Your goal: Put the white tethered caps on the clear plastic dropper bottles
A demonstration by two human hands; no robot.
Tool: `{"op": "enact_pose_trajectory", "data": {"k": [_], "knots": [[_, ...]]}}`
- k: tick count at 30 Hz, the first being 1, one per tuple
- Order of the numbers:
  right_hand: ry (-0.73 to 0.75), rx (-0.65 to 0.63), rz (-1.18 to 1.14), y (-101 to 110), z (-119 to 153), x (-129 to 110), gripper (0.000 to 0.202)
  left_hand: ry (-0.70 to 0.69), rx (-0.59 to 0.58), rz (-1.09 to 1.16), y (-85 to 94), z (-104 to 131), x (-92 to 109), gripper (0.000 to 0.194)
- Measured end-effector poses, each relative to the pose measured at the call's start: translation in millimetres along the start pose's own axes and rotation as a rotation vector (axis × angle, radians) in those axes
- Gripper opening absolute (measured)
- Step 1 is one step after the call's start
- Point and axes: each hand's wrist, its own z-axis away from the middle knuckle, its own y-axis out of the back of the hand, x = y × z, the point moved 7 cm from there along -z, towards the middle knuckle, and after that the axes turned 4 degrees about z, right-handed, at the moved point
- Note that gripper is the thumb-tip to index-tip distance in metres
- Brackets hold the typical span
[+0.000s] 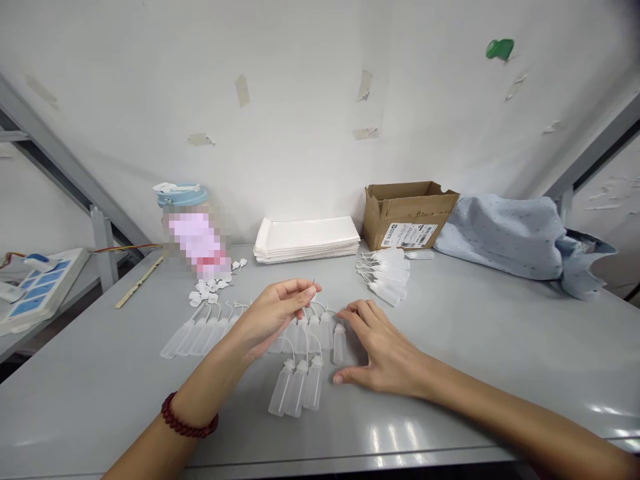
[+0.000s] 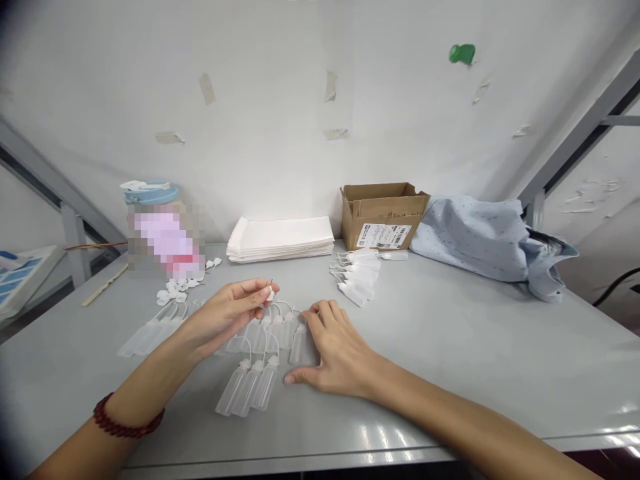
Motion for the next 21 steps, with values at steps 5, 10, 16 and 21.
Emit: {"op": "enact_pose_trajectory", "data": {"k": [5, 10, 16, 21], "knots": [[0.053, 0.065, 0.054, -1.1, 0.9, -3.2, 0.07, 0.034, -0.034, 0.043, -8.6, 3.7, 2.0, 0.019], [0.074, 0.053, 0.053, -3.1, 1.3, -2.9, 0.057, 0.042, -0.088, 0.011, -14.3, 5.7, 1.2, 0.016], [0.114, 0.101, -0.135, 7.9, 1.7, -0.5, 0.058, 0.034, -0.035, -0.024, -14.0, 3.2, -5.7, 0.019], [0.263, 0.213, -0.202, 18.2, 6.0, -8.3, 0.068, -0.029, 0.017, -0.057, -17.7, 2.5, -6.2, 0.024]]}}
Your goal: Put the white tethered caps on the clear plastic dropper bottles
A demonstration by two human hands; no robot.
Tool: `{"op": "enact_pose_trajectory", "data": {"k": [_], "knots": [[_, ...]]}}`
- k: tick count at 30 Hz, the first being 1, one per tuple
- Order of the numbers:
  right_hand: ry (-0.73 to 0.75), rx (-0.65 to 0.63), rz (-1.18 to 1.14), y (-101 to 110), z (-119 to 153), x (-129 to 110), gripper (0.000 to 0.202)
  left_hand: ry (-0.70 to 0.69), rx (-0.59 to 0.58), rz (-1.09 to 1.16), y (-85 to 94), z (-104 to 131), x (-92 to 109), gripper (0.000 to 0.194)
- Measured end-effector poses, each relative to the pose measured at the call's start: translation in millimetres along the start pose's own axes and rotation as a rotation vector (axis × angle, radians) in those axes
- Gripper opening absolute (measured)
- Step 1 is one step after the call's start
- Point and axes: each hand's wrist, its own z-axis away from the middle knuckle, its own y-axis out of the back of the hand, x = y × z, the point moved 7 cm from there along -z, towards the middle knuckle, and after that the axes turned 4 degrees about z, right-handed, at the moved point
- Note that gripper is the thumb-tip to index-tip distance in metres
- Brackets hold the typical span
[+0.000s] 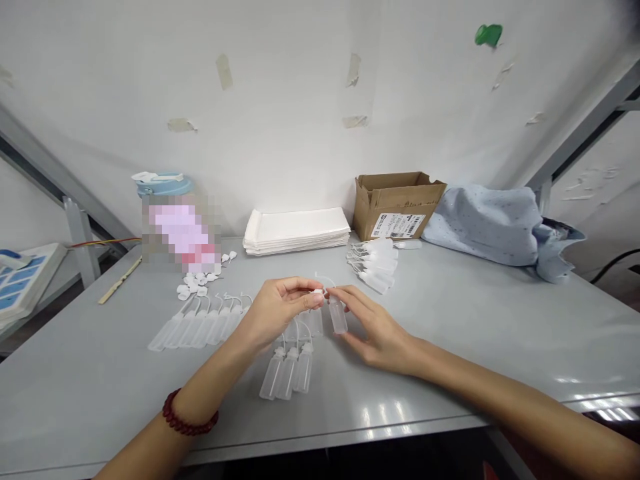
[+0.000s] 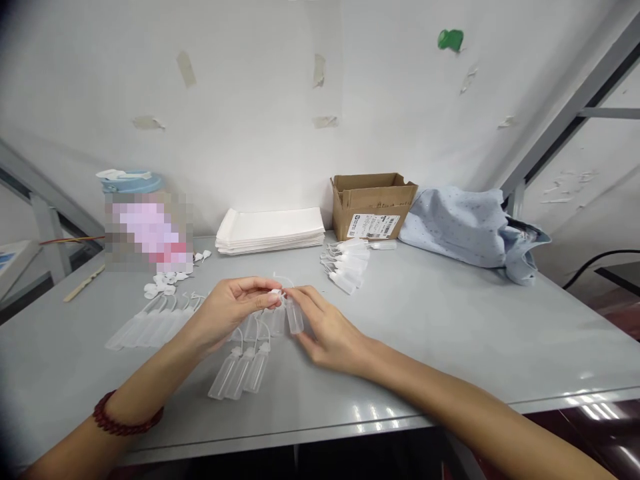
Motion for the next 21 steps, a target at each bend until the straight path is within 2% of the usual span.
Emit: {"op": "enact_pose_trajectory", "data": {"k": [4, 10, 17, 21], "knots": [[0.029, -0.01, 0.035, -1.5, 1.2, -1.9, 0.073, -0.026, -0.006, -0.024, -3.6, 0.8, 3.0, 0.027], [0.014, -0.027, 0.098, -4.8, 2.8, 4.8, 0.077, -0.079, 0.07, -0.095, -2.9, 1.8, 10.2, 0.024], [0.067, -0.001, 0.135, -4.1, 3.8, 5.7, 0.08, -0.108, 0.063, -0.115, -8.8, 3.7, 12.7, 0.022], [0.076, -0.031, 0.143, -4.2, 4.7, 5.1, 0.077, -0.109, 0.055, -0.163, -8.3, 5.3, 16.9, 0.021]]}}
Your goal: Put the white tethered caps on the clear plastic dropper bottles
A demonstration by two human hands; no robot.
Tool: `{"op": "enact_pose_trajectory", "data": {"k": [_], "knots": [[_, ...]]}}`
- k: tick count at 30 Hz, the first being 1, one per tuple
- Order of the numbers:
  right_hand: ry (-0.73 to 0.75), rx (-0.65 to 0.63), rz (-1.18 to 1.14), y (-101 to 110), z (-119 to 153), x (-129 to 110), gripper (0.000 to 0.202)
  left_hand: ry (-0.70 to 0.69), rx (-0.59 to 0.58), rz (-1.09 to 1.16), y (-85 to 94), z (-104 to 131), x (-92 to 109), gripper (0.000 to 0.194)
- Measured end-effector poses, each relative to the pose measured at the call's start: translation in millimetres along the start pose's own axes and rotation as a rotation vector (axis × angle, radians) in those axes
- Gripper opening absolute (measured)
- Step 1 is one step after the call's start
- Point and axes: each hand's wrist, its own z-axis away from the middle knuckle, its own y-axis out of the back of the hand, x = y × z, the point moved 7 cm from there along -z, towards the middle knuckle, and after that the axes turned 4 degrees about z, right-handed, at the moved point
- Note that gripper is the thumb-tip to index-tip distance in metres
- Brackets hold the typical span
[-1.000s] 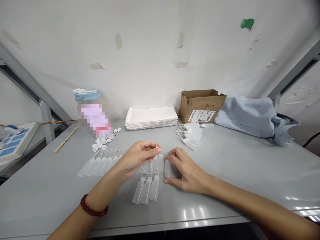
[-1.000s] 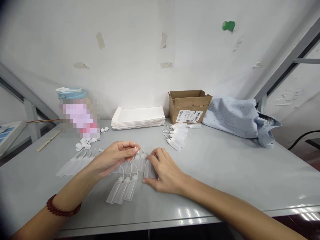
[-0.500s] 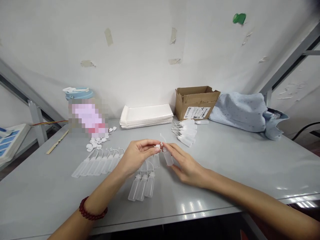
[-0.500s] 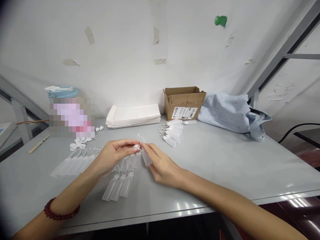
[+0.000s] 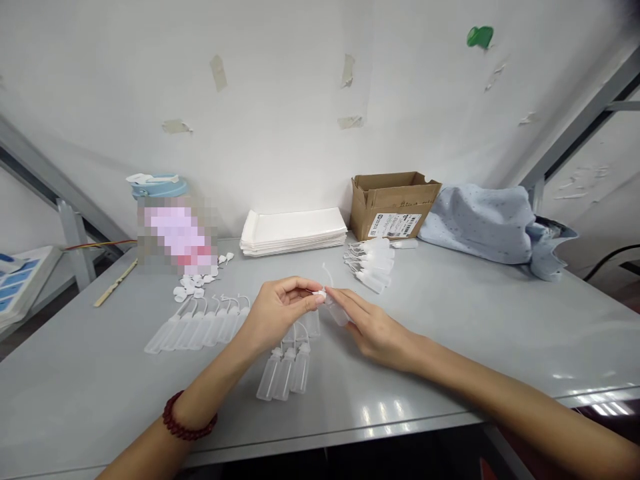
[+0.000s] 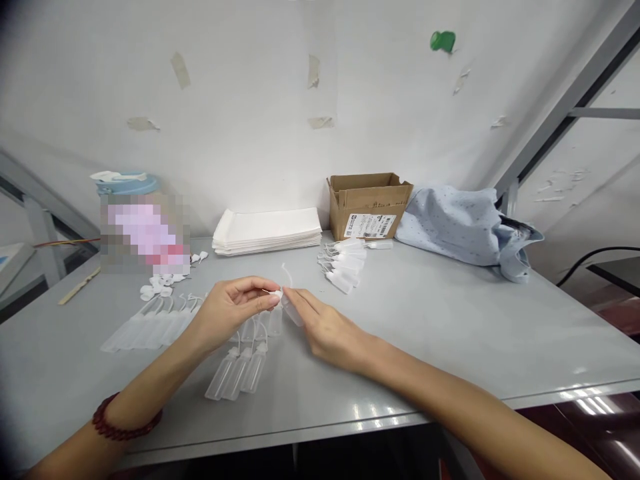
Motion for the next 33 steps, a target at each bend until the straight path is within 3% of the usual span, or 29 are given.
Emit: {"op": "enact_pose_trajectory", "data": {"k": [6, 12, 18, 24, 33], "knots": [[0.036, -0.031, 0.075, 0.6, 1.3, -2.1, 0.078, -0.024, -0.045, -0.011, -1.8, 0.1, -1.0, 0.019], [0.181, 0.011, 0.339, 4.2, 0.8, -12.8, 0.067, -0.068, -0.081, -0.025, -2.1, 0.1, -2.9, 0.016], [0.219, -0.013, 0.43, 5.6, 0.7, -17.4, 0.062, 0.01, -0.16, -0.004, -3.0, -0.6, -7.4, 0.017], [0.159, -0.025, 0.325, 3.5, 2.3, -9.2, 0.053, 0.032, -0.152, -0.032, -2.2, 1.7, -8.0, 0.017], [0.044, 0.005, 0.068, 3.3, 4.1, 1.5, 0.07, -0.067, -0.183, -0.006, -4.3, 1.8, -1.8, 0.013]]}}
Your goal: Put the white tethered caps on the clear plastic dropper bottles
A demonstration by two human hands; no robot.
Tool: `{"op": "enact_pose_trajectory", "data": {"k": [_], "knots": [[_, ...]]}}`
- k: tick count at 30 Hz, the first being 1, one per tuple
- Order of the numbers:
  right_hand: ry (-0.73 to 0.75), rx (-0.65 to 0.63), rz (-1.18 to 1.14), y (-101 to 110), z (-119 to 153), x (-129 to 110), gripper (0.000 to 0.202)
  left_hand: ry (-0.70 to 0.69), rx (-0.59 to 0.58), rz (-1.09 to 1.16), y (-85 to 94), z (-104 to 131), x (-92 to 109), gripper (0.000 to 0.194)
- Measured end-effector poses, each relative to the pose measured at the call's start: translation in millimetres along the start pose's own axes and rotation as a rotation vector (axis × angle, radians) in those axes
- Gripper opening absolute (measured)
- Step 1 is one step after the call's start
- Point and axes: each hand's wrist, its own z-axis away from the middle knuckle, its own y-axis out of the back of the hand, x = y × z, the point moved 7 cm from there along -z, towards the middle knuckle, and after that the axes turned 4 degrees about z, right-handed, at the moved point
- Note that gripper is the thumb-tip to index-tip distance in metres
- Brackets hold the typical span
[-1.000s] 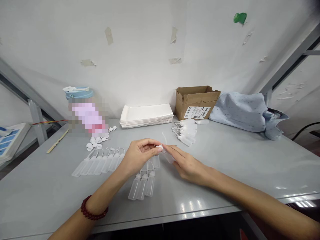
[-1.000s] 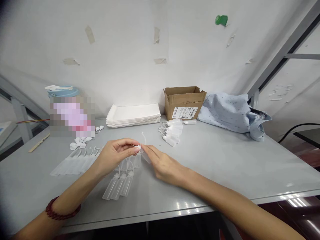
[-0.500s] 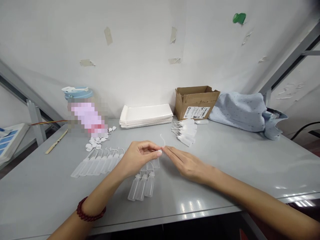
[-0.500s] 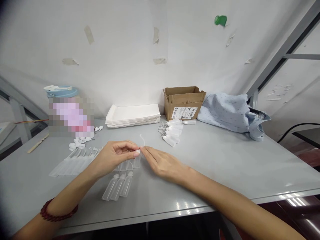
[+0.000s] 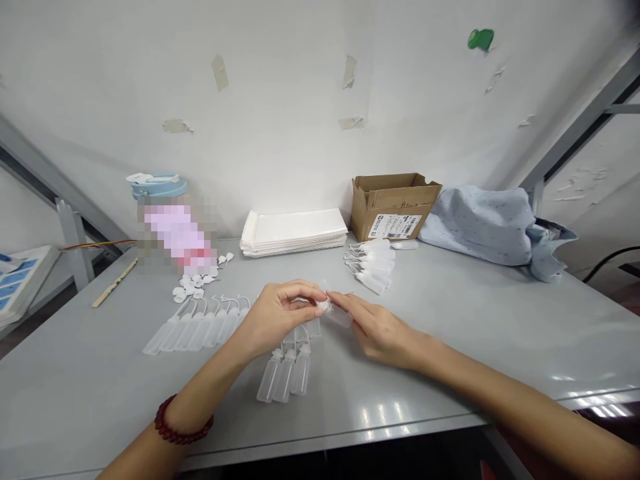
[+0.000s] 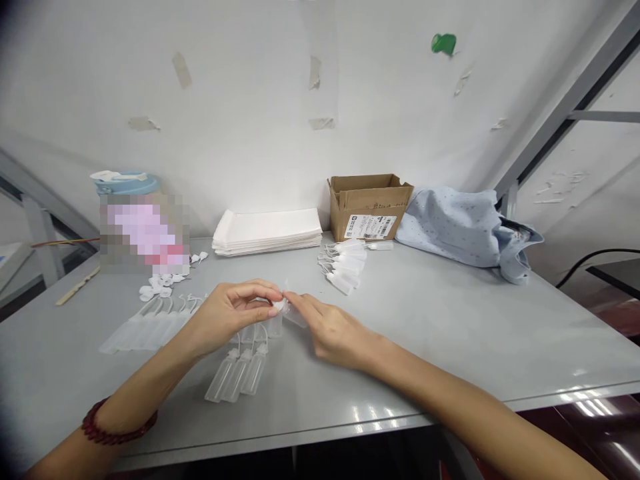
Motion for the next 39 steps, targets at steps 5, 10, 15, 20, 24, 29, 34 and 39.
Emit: {"op": "enact_pose_trajectory", "data": {"k": [5, 10, 15, 20, 24, 29, 34, 39], "knots": [[-0.197, -0.033, -0.134, -0.8, -0.1, 5.0, 0.062, 0.009, 0.041, -0.012, 0.9, -1.2, -2.9, 0.014], [-0.375, -0.057, -0.182, -3.8, 0.2, 15.7, 0.049, -0.002, 0.07, -0.015, -0.1, -0.2, -3.4, 0.014], [-0.439, -0.114, -0.238, -5.7, 0.2, 19.0, 0.044, 0.02, 0.092, 0.016, -7.3, 0.7, -4.4, 0.015], [-0.453, -0.189, -0.375, -4.2, -1.4, 10.6, 0.031, 0.002, 0.08, 0.056, -13.8, 1.8, -4.7, 0.012], [-0.562, -0.114, -0.535, -0.7, -1.8, 15.3, 0.025, -0.015, 0.021, 0.114, -19.6, 2.5, -6.6, 0.012], [-0.608, -0.181, -0.863, -7.7, -2.7, 14.5, 0.032, -0.074, -0.001, 0.109, -20.7, 4.6, -2.3, 0.009], [-0.614, -0.18, -0.845, -5.5, -2.0, 12.6, 0.03, -0.116, 0.032, 0.053, -14.6, 2.8, 4.1, 0.008], [-0.598, -0.125, -0.728, 0.7, -2.8, 13.2, 0.03, 0.038, 0.019, -0.004, -13.9, 0.8, -6.5, 0.017]]}}
